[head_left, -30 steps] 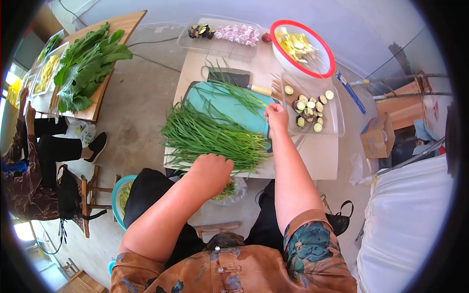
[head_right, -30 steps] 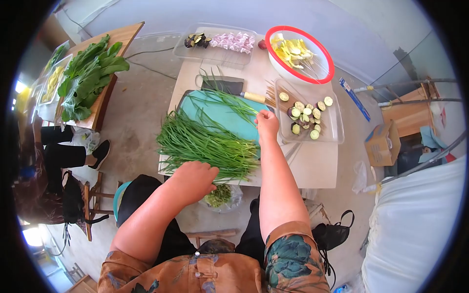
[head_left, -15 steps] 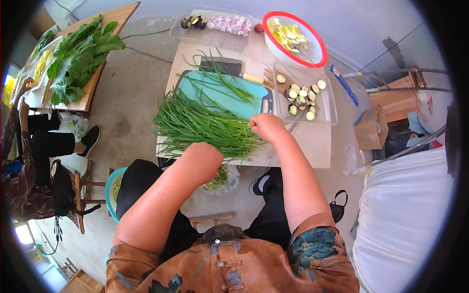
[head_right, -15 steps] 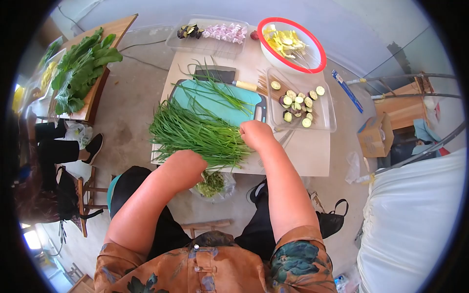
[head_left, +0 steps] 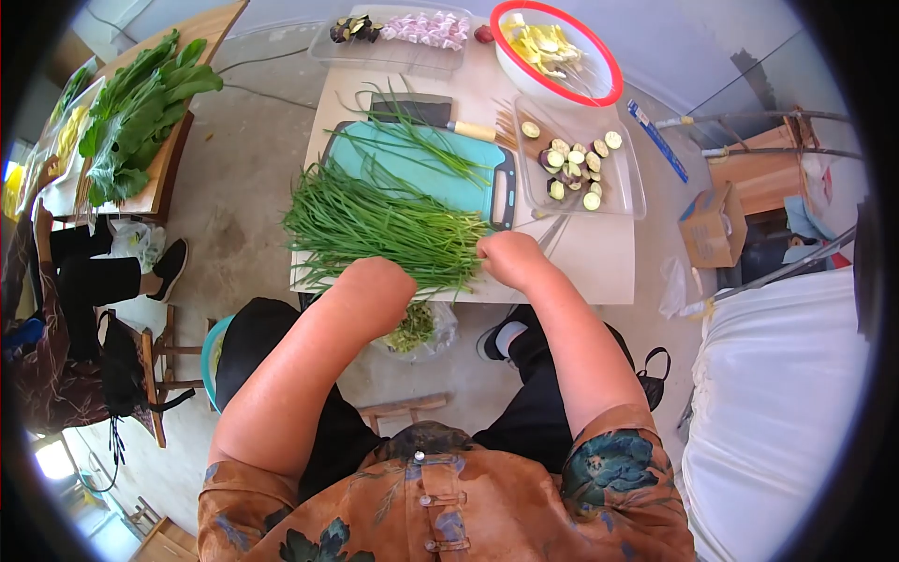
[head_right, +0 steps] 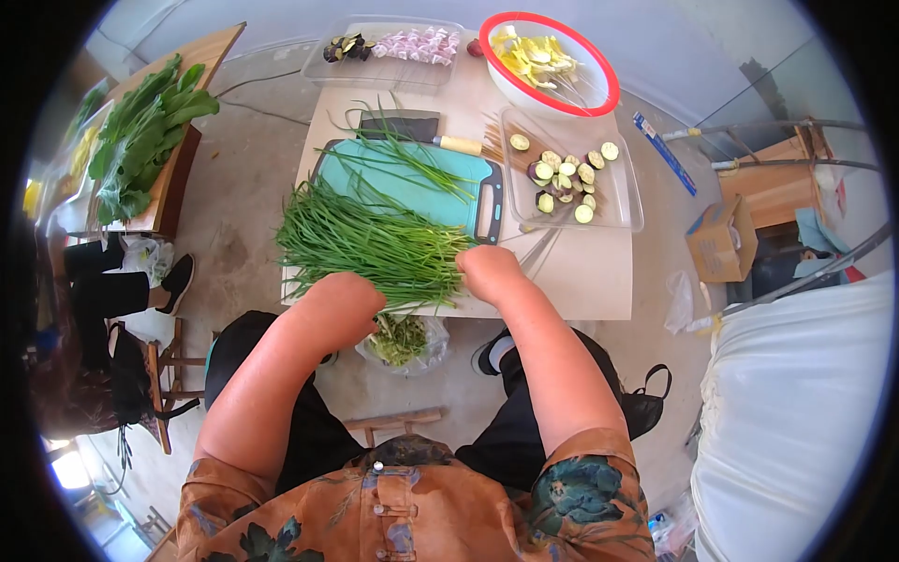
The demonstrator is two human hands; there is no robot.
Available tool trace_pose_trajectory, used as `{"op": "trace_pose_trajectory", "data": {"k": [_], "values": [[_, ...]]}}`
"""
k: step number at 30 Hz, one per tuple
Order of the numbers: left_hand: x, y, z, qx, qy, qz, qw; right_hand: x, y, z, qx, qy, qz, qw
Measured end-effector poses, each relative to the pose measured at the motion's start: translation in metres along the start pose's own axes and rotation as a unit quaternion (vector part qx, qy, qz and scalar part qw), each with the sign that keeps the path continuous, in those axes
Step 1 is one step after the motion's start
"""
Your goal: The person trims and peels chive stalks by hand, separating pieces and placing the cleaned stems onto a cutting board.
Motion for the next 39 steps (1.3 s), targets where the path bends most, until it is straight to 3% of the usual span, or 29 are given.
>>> {"op": "trace_pose_trajectory", "data": {"k": [10, 13, 14, 15, 16, 18, 19, 20, 22, 28, 32, 38, 39], "values": [[-0.009, 0.008, 0.003, -0.001, -0.042, 0.064, 0.997, -0.098, -0.034, -0.018, -0.017, 0.105, 0.202, 0.974], [-0.019, 0.010, 0.003, -0.013, -0.063, 0.118, 0.991, -0.120, -0.043, -0.020, -0.036, 0.314, 0.259, 0.913], [-0.028, 0.010, 0.003, -0.019, -0.088, 0.189, 0.978, -0.124, -0.043, -0.020, -0.040, 0.314, 0.262, 0.912], [-0.037, 0.009, 0.004, -0.023, -0.112, 0.258, 0.959, -0.127, -0.044, -0.020, -0.063, 0.414, 0.298, 0.858], [-0.045, 0.008, 0.006, -0.025, -0.108, 0.260, 0.959, -0.130, -0.045, -0.020, -0.085, 0.508, 0.329, 0.791], [-0.064, 0.001, 0.008, -0.010, -0.243, 0.429, 0.870, -0.138, -0.047, -0.022, -0.107, 0.533, 0.336, 0.769], [-0.066, -0.001, 0.007, 0.000, -0.286, 0.459, 0.841, -0.140, -0.047, -0.025, -0.105, 0.550, 0.342, 0.755], [-0.068, -0.001, 0.009, 0.000, -0.282, 0.461, 0.841, -0.143, -0.047, -0.027, -0.104, 0.567, 0.347, 0.740], [-0.074, -0.007, 0.013, 0.005, -0.295, 0.602, 0.742, -0.147, -0.045, -0.035, -0.117, 0.571, 0.345, 0.736], [-0.081, -0.010, 0.023, 0.005, -0.241, 0.644, 0.726, -0.142, -0.033, -0.057, -0.168, 0.583, 0.331, 0.722], [-0.084, -0.007, 0.025, 0.082, -0.242, 0.632, 0.732, -0.139, -0.029, -0.068, -0.175, 0.561, 0.338, 0.735], [-0.074, -0.001, 0.021, 0.080, -0.426, 0.517, 0.738, -0.142, -0.026, -0.079, -0.227, 0.512, 0.378, 0.737], [-0.068, 0.003, 0.019, 0.080, -0.502, 0.465, 0.724, -0.141, -0.024, -0.079, -0.228, 0.491, 0.376, 0.752]]}}
Point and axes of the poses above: each hand's wrist, its own y-axis towards the middle knuckle, its own x-axis out of the palm, z = x × y, the point moved 2 cm from there along y, towards the middle knuckle, and after that the axes turned 12 degrees about -x, right-handed, at the moved point
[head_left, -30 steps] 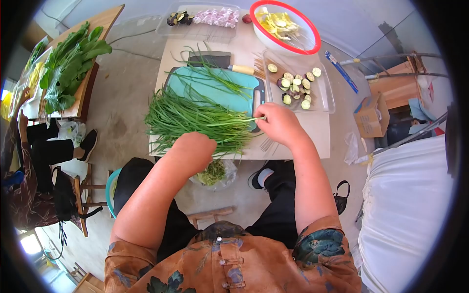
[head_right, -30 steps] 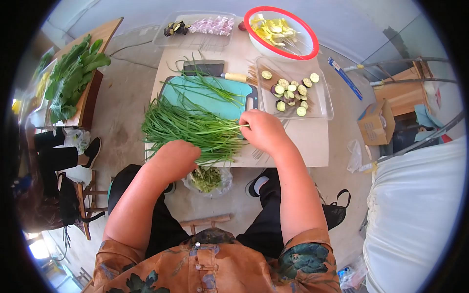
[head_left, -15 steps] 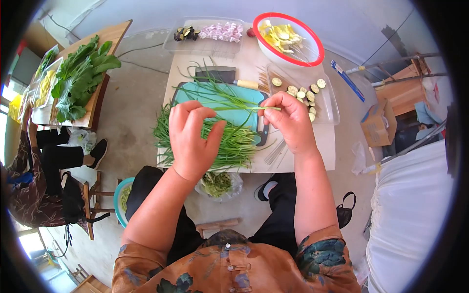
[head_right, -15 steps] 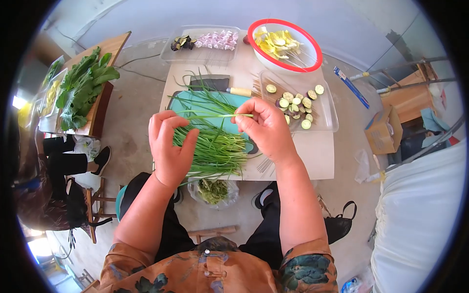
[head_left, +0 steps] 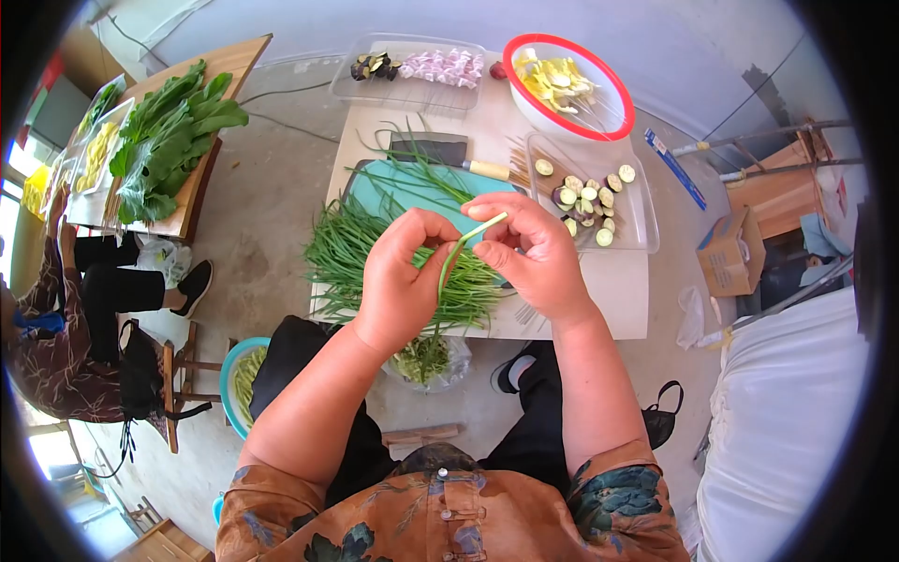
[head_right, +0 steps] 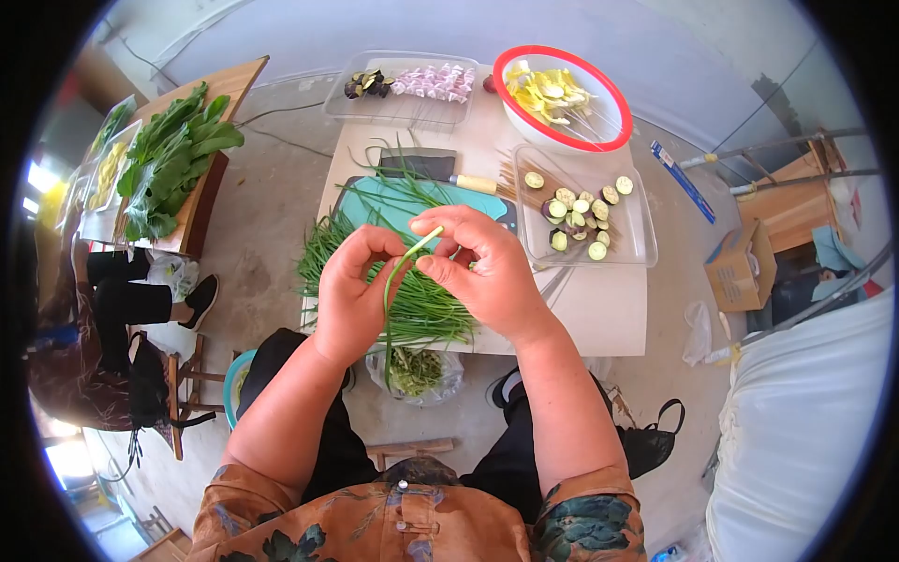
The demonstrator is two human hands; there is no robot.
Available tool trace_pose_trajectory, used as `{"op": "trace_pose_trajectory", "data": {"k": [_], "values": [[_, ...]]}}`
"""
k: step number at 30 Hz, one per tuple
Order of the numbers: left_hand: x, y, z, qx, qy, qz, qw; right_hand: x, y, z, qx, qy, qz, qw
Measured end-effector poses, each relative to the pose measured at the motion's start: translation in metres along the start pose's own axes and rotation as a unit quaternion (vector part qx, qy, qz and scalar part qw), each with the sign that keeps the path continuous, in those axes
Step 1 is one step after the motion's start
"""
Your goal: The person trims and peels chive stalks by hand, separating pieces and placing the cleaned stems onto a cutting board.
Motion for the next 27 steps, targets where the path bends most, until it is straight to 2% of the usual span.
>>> {"op": "trace_pose_trajectory", "data": {"k": [1, 2, 4, 5, 7, 8, 10, 14, 17, 19, 23, 25, 26, 27], "values": [[0.001, -0.001, -0.005, -0.061, -0.067, -0.025, 0.996, 0.001, 0.000, 0.001, -0.004, -0.022, -0.011, 1.000], [0.002, -0.003, -0.004, -0.061, -0.067, -0.025, 0.996, 0.002, 0.000, 0.003, -0.003, -0.022, -0.012, 1.000], [0.005, -0.005, -0.005, -0.154, -0.228, -0.086, 0.958, 0.005, 0.000, 0.005, -0.002, -0.021, -0.012, 1.000], [0.003, -0.004, -0.004, -0.154, -0.229, -0.086, 0.957, 0.005, 0.001, 0.003, -0.001, -0.021, -0.012, 1.000], [0.000, -0.004, -0.005, -0.223, -0.312, -0.132, 0.914, 0.006, 0.003, 0.000, 0.065, -0.022, -0.027, 0.997], [-0.001, -0.004, -0.007, -0.223, -0.312, -0.132, 0.914, 0.007, 0.003, 0.000, 0.066, -0.022, -0.027, 0.997], [-0.002, -0.005, -0.014, -0.258, -0.388, -0.165, 0.869, 0.008, 0.004, -0.001, 0.052, -0.045, -0.019, 0.997], [-0.007, -0.005, -0.010, -0.285, -0.418, -0.173, 0.845, 0.009, 0.007, -0.004, 0.031, -0.076, -0.027, 0.996], [-0.008, -0.006, -0.011, -0.298, -0.435, -0.180, 0.830, 0.010, 0.008, -0.005, 0.061, -0.118, -0.036, 0.990], [-0.009, -0.006, -0.011, -0.300, -0.444, -0.178, 0.825, 0.011, 0.008, -0.002, -0.008, -0.164, -0.026, 0.986], [-0.010, -0.006, -0.012, -0.306, -0.442, -0.178, 0.824, 0.010, 0.009, -0.007, 0.004, -0.181, 0.000, 0.983], [-0.010, -0.007, -0.012, -0.309, -0.446, -0.184, 0.820, 0.005, 0.010, -0.008, -0.040, -0.236, 0.021, 0.971], [-0.010, -0.007, -0.012, -0.309, -0.446, -0.184, 0.820, 0.005, 0.010, -0.010, -0.040, -0.237, 0.022, 0.971], [-0.009, -0.007, -0.013, -0.306, -0.447, -0.184, 0.820, 0.003, 0.009, -0.012, 0.017, -0.196, 0.041, 0.980]]}}
Point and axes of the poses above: each hand's wrist, its own y-axis towards the middle knuckle, its own x-axis out of the palm, z = x × y, the point moved 2 cm from there along y, towards the middle knuckle, and after that the axes turned 12 degrees about -x, right-handed, at the moved point
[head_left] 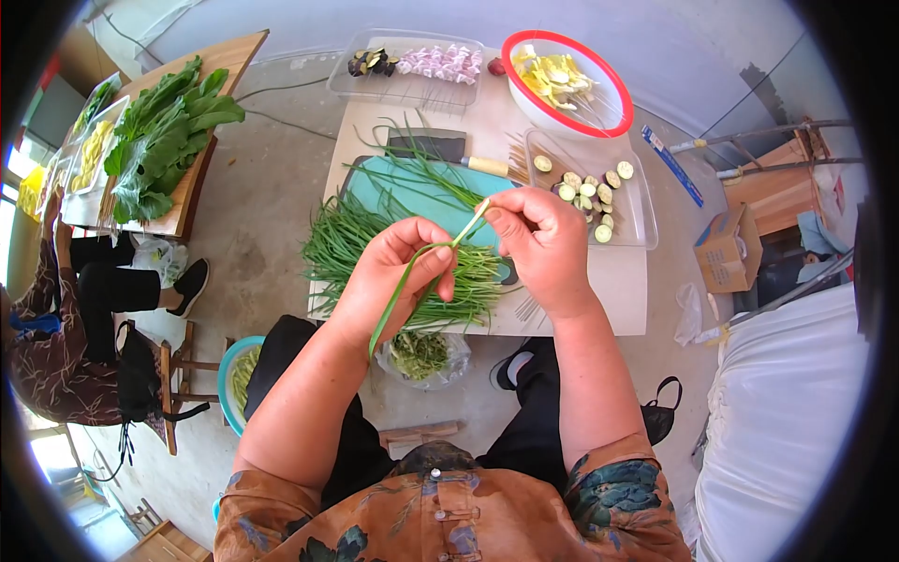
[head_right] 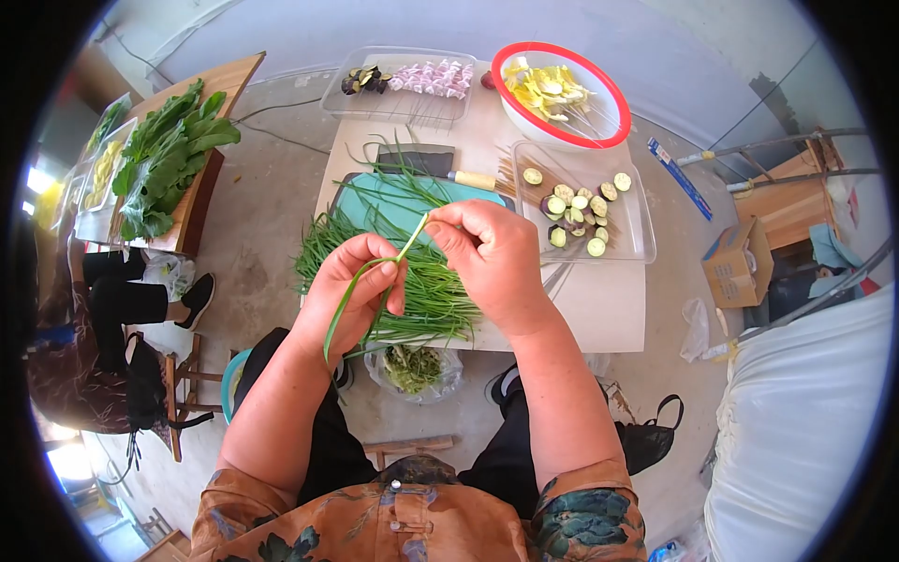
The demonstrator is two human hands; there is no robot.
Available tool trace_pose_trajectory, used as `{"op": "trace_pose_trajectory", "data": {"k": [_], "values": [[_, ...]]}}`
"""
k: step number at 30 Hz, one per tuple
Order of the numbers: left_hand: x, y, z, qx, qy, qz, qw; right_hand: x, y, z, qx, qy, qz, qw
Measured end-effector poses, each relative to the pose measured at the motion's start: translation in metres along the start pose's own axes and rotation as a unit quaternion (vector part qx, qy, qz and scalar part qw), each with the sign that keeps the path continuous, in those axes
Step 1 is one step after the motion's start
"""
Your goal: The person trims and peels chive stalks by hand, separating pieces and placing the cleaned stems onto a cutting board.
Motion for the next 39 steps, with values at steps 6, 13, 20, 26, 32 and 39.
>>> {"op": "trace_pose_trajectory", "data": {"k": [6, 13, 20, 26, 32, 39], "values": [[0.000, 0.000, 0.001, 0.018, 0.017, 0.026, 0.999, 0.002, 0.000, 0.015, 0.021, 0.218, 0.181, 0.959], [0.001, 0.001, 0.002, 0.083, 0.090, 0.058, 0.991, 0.017, -0.006, 0.006, 0.073, 0.195, -0.005, 0.978], [0.003, -0.002, 0.003, 0.065, 0.149, 0.068, 0.984, 0.021, -0.008, 0.010, 0.080, 0.156, -0.031, 0.984], [-0.002, -0.002, 0.002, 0.043, 0.144, 0.079, 0.986, 0.021, -0.007, 0.008, 0.047, 0.144, -0.040, 0.988], [-0.004, 0.000, 0.001, 0.046, 0.099, 0.055, 0.992, 0.022, -0.007, 0.010, 0.025, 0.156, -0.057, 0.986], [-0.006, 0.001, 0.000, 0.048, 0.073, 0.049, 0.995, 0.022, -0.007, 0.012, 0.028, 0.186, -0.041, 0.981]]}}
Point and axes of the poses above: each hand's wrist, its own y-axis towards the middle knuckle, its own x-axis out of the palm, z = x × y, the point moved 2 cm from there along y, towards the middle knuckle, and after that the axes turned 12 degrees about -x, right-handed, at the moved point
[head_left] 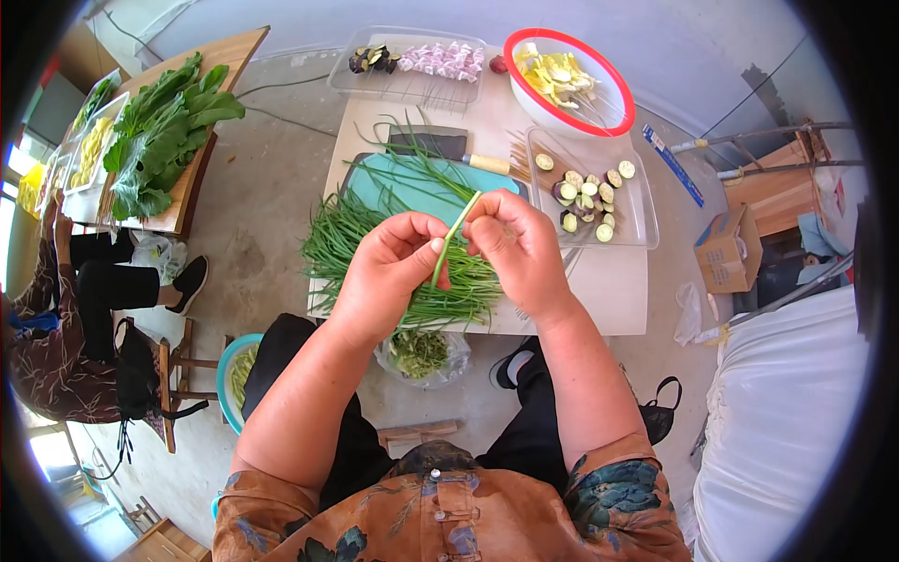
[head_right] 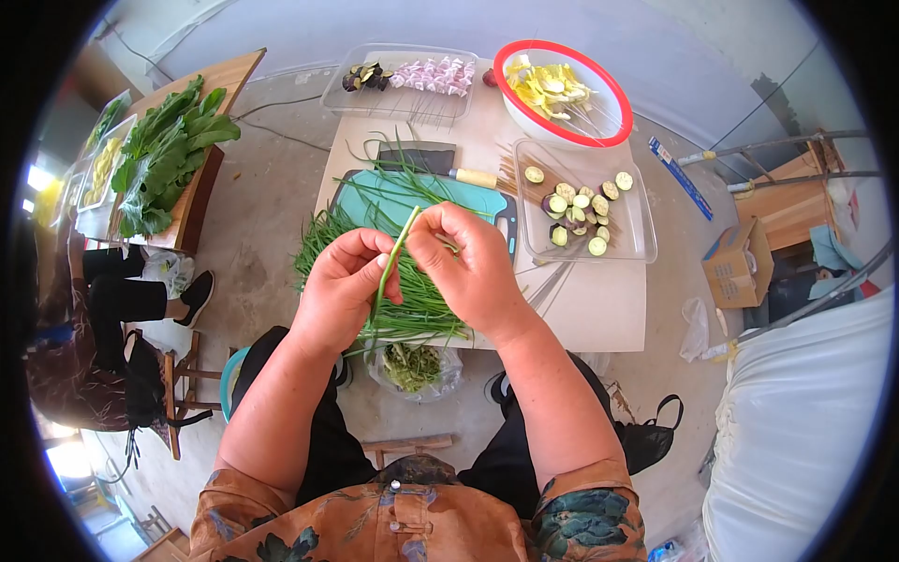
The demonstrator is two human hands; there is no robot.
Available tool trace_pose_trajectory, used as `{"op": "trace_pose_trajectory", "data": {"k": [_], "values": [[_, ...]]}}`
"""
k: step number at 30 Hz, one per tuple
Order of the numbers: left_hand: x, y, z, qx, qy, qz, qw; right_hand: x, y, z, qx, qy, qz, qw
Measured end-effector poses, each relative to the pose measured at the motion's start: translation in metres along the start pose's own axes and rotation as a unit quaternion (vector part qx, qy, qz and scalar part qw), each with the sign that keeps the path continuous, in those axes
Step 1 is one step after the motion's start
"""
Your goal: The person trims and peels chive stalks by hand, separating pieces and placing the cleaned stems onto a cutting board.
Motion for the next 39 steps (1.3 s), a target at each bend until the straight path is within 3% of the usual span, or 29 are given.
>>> {"op": "trace_pose_trajectory", "data": {"k": [1, 8, 10, 20, 22, 28, 32, 34, 39], "values": [[0.001, 0.000, 0.000, 0.003, -0.002, 0.005, 1.000, 0.000, 0.000, 0.000, -0.043, -0.021, -0.013, 0.999], [0.002, -0.001, 0.001, 0.006, 0.052, 0.014, 0.999, 0.004, -0.001, -0.001, -0.022, -0.031, -0.001, 0.999], [0.000, -0.001, 0.001, -0.002, 0.061, 0.013, 0.998, 0.000, 0.000, 0.001, -0.014, -0.088, -0.034, 0.995], [-0.003, 0.000, -0.001, -0.017, 0.000, -0.025, 1.000, -0.003, 0.000, 0.006, -0.016, -0.058, -0.017, 0.998], [-0.003, 0.001, -0.002, -0.011, 0.003, -0.021, 1.000, -0.003, 0.000, 0.007, -0.061, -0.061, -0.035, 0.996], [-0.004, 0.000, -0.002, -0.012, 0.017, 0.003, 1.000, 0.002, 0.002, -0.001, -0.070, -0.143, -0.025, 0.987], [-0.002, -0.001, 0.001, -0.010, -0.002, -0.014, 1.000, -0.001, 0.000, 0.004, -0.078, -0.137, -0.028, 0.987], [-0.004, -0.001, 0.000, -0.012, -0.011, -0.014, 1.000, -0.003, -0.001, 0.005, -0.040, -0.094, 0.009, 0.995], [-0.006, -0.002, 0.001, -0.012, -0.007, -0.008, 1.000, -0.009, 0.000, -0.001, -0.055, -0.033, 0.054, 0.997]]}}
Point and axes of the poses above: each hand's wrist, its own y-axis towards the middle knuckle, its own x-axis out of the palm, z = x × y, the point moved 2 cm from there along y, towards the middle knuckle, and after that the axes turned 12 degrees about -x, right-handed, at the moved point
